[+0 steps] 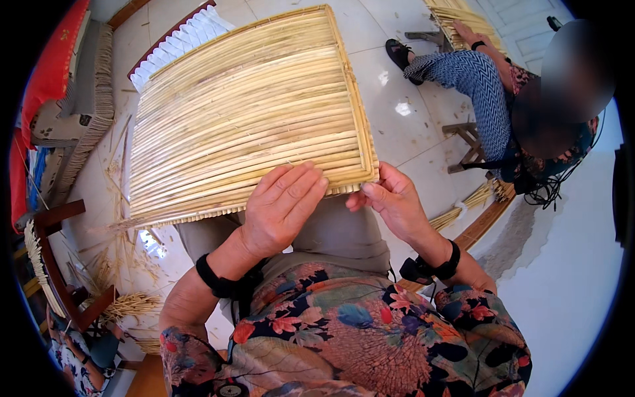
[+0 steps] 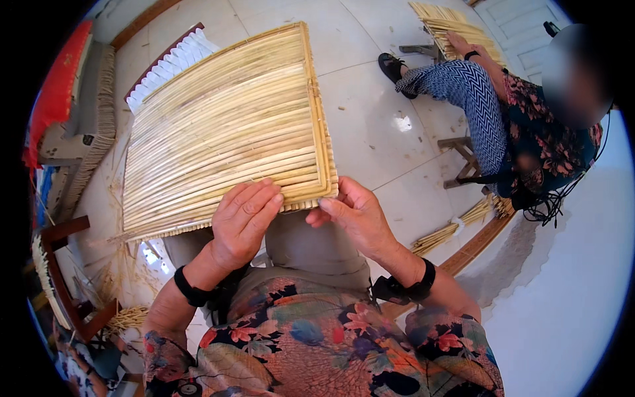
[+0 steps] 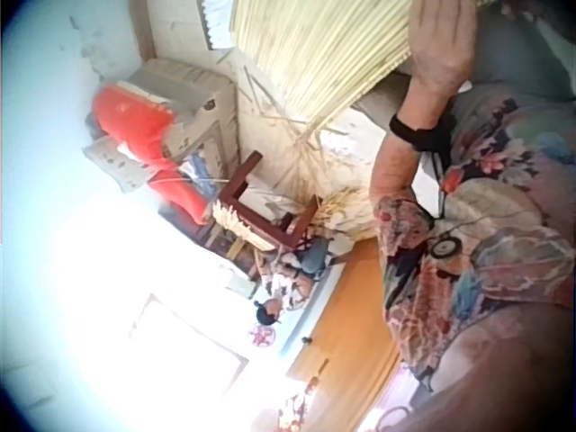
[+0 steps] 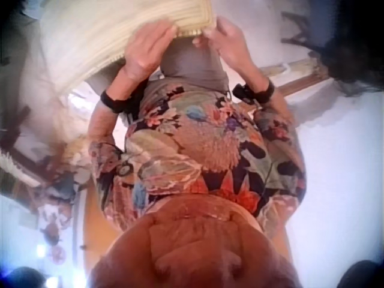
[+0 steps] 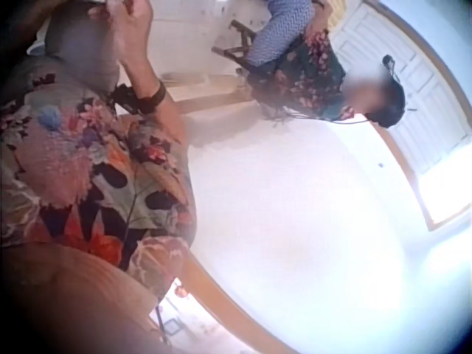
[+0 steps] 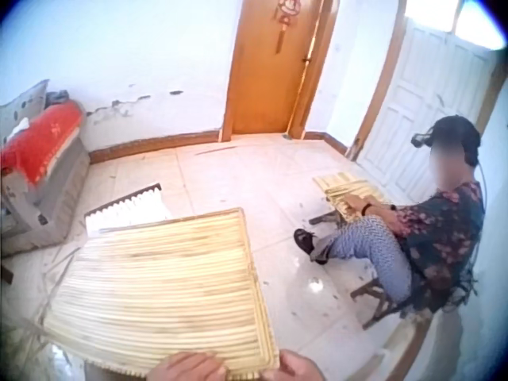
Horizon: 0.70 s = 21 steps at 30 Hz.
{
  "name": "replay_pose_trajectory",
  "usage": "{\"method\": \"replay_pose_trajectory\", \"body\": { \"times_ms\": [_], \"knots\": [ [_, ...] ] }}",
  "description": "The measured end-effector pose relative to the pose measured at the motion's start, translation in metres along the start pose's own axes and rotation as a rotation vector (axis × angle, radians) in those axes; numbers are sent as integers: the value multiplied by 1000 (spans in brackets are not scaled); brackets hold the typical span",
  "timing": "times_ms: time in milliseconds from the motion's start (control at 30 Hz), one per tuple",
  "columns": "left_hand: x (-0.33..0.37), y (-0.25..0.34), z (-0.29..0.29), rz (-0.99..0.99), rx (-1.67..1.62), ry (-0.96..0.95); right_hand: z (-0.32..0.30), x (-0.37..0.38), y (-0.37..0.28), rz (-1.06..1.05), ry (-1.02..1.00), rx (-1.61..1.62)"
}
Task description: The person binds bundles of straw together using a needle and thread to create a mat. They pass the needle through the edges of the straw bundles and pull the thread tight to secure the structure.
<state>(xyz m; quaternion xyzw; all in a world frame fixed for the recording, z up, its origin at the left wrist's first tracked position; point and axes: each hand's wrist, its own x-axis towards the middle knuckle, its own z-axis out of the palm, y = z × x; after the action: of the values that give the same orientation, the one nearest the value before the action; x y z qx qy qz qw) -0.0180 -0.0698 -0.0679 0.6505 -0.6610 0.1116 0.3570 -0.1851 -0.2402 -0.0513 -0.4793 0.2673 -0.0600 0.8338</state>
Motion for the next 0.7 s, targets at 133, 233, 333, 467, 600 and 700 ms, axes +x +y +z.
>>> {"method": "replay_pose_trajectory", "body": {
  "times_ms": [133, 233, 333, 467, 600, 700],
  "knots": [
    [-2, 0, 3, -18, -45, 22, -3, -3, 3, 43, -29, -81],
    [-1, -1, 5, 14, -37, 61, -1, -2, 4, 39, -11, -71],
    [-2, -2, 4, 46, -51, 64, -4, -3, 9, 28, -14, -49],
    [-5, -1, 5, 69, -25, 25, -2, -2, 6, 43, 10, -8],
    [-2, -6, 7, 139, 49, -1, -3, -1, 3, 59, 17, 31],
    [-5, -10, 8, 216, 155, -10, 3, -1, -2, 64, 16, 39]
  ]
}}
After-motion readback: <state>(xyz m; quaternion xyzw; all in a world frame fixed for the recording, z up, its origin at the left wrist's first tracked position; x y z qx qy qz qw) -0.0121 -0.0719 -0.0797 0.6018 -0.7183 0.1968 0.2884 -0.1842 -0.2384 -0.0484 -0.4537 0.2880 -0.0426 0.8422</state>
